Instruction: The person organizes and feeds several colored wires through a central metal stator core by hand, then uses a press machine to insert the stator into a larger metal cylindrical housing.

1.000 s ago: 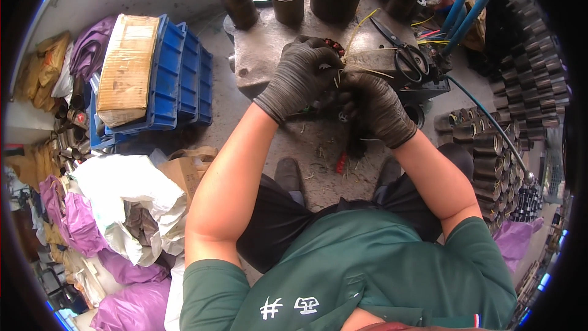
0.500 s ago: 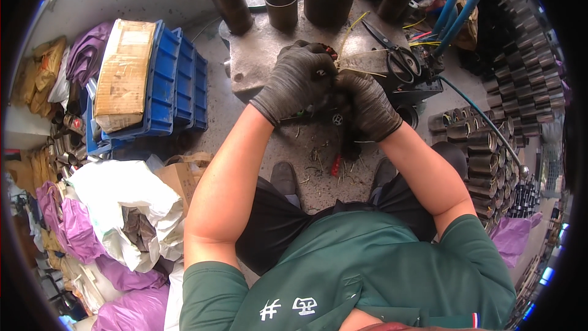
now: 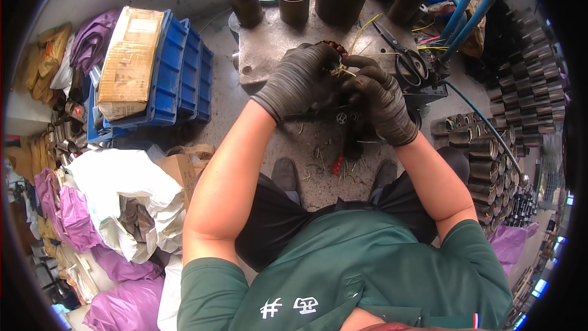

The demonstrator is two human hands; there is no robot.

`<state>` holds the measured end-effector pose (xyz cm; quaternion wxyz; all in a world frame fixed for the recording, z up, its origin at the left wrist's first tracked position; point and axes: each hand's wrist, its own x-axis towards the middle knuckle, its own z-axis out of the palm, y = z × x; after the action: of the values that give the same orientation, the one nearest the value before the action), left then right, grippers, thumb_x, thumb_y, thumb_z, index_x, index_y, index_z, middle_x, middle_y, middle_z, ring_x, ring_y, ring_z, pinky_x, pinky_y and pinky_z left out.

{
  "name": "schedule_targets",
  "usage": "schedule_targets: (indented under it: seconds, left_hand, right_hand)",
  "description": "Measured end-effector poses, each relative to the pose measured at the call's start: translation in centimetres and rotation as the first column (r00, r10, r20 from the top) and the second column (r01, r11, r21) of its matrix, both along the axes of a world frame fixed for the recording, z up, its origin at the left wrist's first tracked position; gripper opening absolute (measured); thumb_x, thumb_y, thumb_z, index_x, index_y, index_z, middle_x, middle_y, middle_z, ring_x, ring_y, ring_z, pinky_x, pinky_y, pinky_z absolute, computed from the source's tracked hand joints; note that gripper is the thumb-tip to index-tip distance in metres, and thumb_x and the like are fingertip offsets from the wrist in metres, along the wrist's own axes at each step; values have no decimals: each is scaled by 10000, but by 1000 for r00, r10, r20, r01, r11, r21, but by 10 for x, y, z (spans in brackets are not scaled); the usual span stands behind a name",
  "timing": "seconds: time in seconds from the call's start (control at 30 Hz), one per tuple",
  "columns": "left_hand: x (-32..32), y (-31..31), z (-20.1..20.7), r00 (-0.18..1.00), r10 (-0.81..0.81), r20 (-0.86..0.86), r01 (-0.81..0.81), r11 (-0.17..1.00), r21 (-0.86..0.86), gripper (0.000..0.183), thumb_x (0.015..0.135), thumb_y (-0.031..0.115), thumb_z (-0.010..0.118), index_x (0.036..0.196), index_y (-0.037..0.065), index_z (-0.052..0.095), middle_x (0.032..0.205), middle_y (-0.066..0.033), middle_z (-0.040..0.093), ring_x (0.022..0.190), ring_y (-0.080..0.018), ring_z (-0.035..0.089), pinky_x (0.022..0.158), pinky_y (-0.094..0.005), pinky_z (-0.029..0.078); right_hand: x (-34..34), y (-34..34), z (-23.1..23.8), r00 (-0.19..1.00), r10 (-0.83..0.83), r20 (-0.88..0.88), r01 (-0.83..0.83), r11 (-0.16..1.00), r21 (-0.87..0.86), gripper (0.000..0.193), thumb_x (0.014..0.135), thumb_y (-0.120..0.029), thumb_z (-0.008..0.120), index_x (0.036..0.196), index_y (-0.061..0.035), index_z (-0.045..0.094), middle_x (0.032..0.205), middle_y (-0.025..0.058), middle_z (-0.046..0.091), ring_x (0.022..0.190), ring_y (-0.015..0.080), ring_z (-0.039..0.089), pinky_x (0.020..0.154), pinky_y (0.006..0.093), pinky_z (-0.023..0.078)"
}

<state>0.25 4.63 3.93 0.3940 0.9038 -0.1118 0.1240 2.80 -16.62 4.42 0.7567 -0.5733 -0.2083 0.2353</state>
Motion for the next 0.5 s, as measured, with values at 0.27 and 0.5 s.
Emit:
schedule_targets:
  seconds: [0.27, 0.5]
  left_hand:
    - [1, 5, 2, 998, -36, -49, 41, 992, 118, 299, 826, 207, 846, 1070, 96, 712, 988, -136, 722, 878, -274, 711, 783, -390, 568]
    - [-6, 3, -2, 997, -18, 72, 4, 982, 186, 281, 806, 239, 823, 1012, 86, 709, 994, -143, 694, 931, -360, 670, 835, -448, 538]
  right_hand:
    - [4, -7, -24, 998, 52, -35, -54, 997, -50, 265, 1038, -236, 609, 1067, 1, 724, 1036, 40, 730, 922, 104, 656, 874, 274, 546]
    - [20, 2, -24, 995, -15, 102, 20, 999, -51, 269, 1018, -275, 612, 938, -37, 710, 857, 50, 715, 765, 125, 643, 741, 290, 545]
